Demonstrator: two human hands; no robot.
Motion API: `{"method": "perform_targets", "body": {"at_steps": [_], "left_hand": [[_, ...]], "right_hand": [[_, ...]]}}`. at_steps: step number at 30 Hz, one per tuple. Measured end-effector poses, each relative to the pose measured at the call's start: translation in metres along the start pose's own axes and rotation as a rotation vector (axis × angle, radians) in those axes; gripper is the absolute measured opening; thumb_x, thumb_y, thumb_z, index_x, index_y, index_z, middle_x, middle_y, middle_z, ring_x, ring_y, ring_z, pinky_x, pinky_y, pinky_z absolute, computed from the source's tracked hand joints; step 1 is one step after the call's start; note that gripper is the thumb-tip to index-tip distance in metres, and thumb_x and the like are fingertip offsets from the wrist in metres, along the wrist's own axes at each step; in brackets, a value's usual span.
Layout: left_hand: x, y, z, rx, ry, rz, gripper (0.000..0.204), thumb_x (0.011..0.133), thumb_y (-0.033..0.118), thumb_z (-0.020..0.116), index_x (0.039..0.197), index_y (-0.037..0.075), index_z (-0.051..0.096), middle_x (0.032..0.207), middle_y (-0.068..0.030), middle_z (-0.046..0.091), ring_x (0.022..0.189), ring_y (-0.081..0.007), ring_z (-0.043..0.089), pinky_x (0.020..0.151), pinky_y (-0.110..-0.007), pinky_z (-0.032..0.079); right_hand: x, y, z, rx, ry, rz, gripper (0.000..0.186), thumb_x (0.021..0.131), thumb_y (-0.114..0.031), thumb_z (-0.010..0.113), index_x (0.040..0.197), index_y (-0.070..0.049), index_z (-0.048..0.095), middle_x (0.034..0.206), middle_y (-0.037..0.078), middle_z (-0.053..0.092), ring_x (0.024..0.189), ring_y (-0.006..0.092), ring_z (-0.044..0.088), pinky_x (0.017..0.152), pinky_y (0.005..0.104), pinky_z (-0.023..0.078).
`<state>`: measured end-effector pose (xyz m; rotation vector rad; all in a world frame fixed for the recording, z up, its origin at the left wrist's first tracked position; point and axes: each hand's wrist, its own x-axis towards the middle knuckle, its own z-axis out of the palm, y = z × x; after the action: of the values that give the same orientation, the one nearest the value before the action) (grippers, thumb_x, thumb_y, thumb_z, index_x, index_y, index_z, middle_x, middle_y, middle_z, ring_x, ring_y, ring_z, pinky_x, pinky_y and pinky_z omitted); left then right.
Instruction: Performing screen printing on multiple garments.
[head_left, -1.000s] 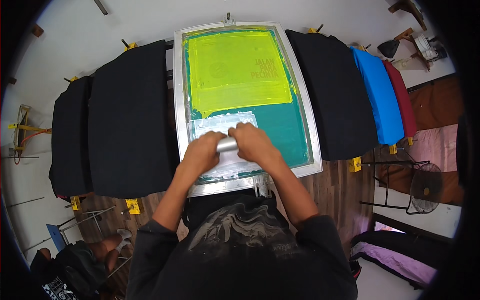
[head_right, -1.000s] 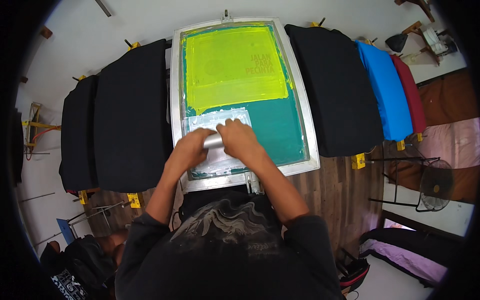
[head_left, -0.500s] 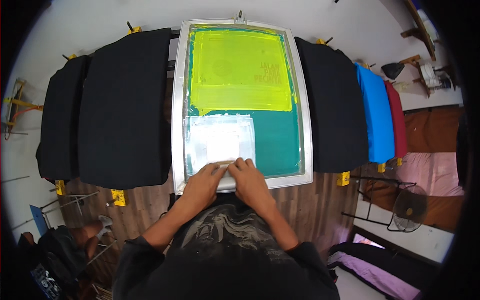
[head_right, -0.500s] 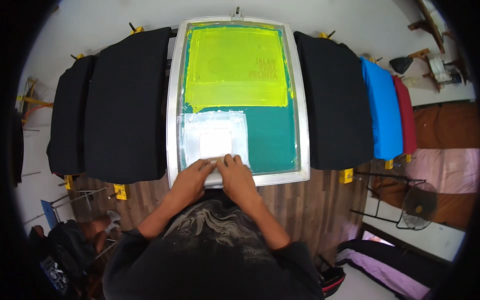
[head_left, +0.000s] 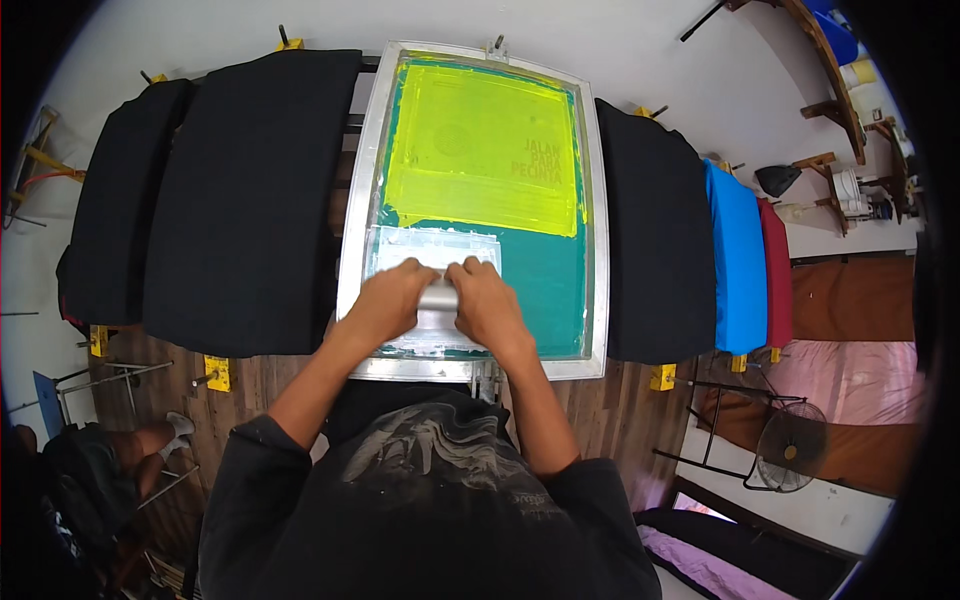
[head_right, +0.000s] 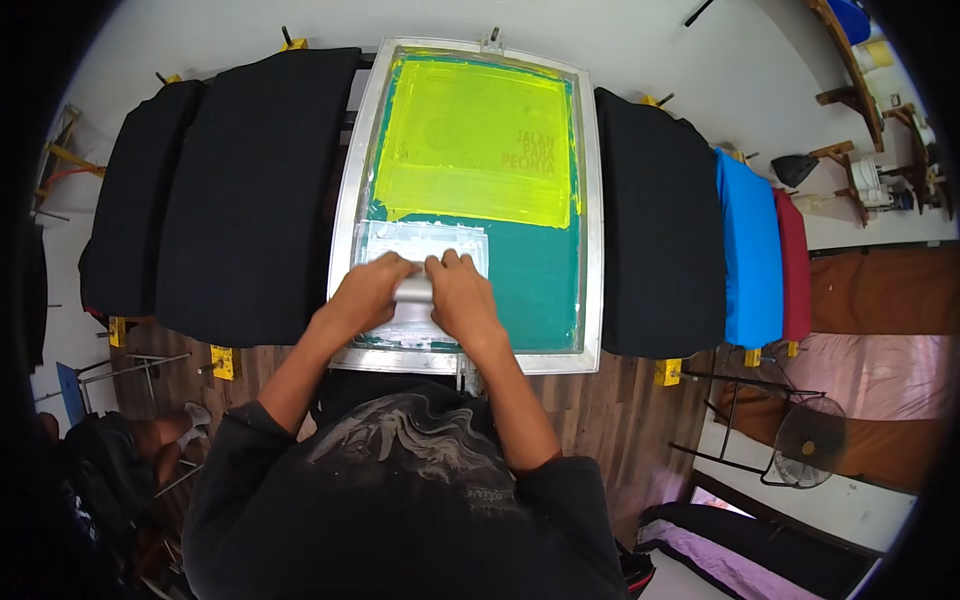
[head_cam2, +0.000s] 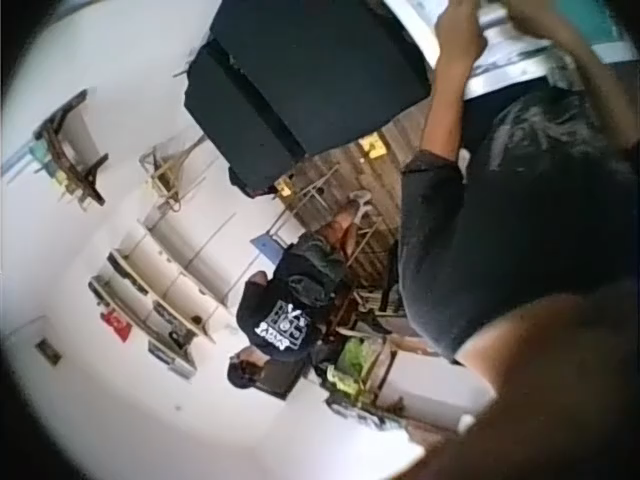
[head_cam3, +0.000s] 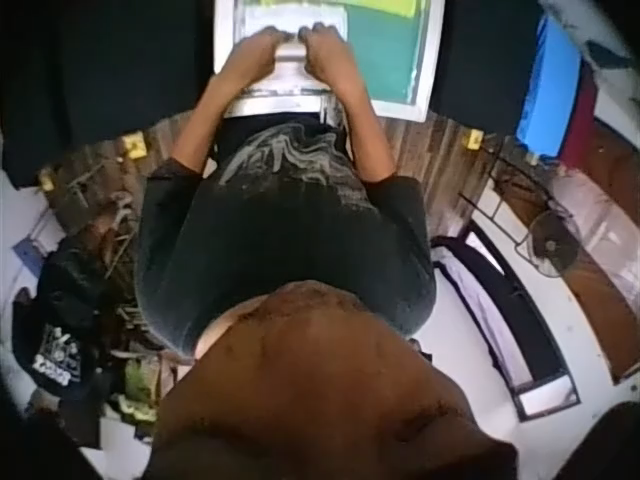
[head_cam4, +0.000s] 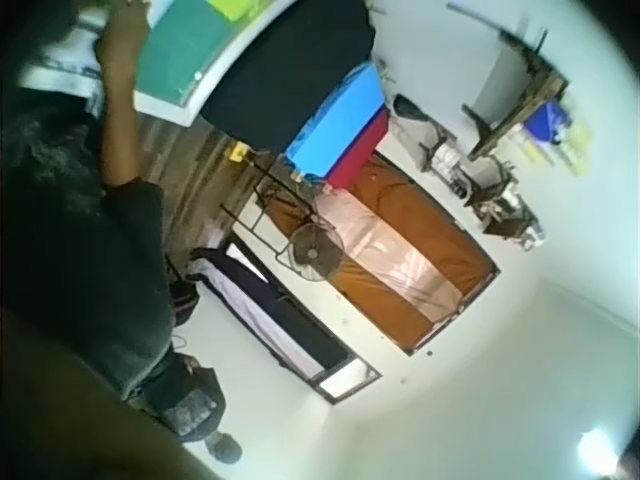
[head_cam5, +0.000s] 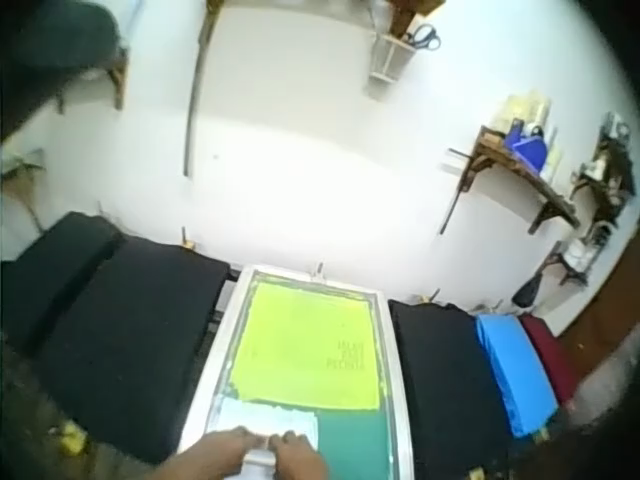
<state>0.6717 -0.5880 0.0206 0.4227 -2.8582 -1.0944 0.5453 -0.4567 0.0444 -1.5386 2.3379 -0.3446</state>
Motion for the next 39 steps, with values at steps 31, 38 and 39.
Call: {"method": "perform_targets", "body": {"at_steps": [31, 38, 39], "left_hand": [[-0.052, 0.042, -0.005, -0.055, -0.226, -0.061, 0.047, 0.071, -0.003, 0.064, 0.118, 0.003, 0.062, 0.107, -0.0194, 0.063, 0.096, -0.0392, 0.063, 0.084, -0.046, 0.053], [0.012, 0.018, -0.015, 0.000, -0.005, -0.024, 0.036, 0.073, -0.007, 0.058, 0.105, 0.003, 0.070, 0.098, -0.0217, 0.068, 0.091, -0.0399, 0.065, 0.080, -0.046, 0.053], [0.013, 0.015, -0.010, -0.004, 0.001, -0.026, 0.036, 0.073, -0.007, 0.058, 0.105, 0.003, 0.070, 0.098, -0.0217, 0.068, 0.091, -0.0399, 0.065, 0.080, -0.046, 0.053]], "right_hand": [[-0.063, -0.023, -0.004, 0.089, -0.153, 0.033, 0.046, 0.064, 0.000, 0.073, 0.107, -0.005, 0.059, 0.102, 0.014, 0.059, 0.095, 0.0362, 0.060, 0.075, 0.0437, 0.055], [0.000, 0.004, -0.009, 0.086, 0.037, 0.042, 0.029, 0.066, 0.006, 0.065, 0.094, -0.003, 0.064, 0.092, 0.015, 0.064, 0.089, 0.0368, 0.062, 0.076, 0.0455, 0.053], [0.007, 0.008, -0.008, 0.073, 0.018, 0.048, 0.030, 0.066, 0.006, 0.065, 0.094, -0.003, 0.065, 0.092, 0.016, 0.064, 0.089, 0.0368, 0.062, 0.076, 0.0456, 0.053]]}}
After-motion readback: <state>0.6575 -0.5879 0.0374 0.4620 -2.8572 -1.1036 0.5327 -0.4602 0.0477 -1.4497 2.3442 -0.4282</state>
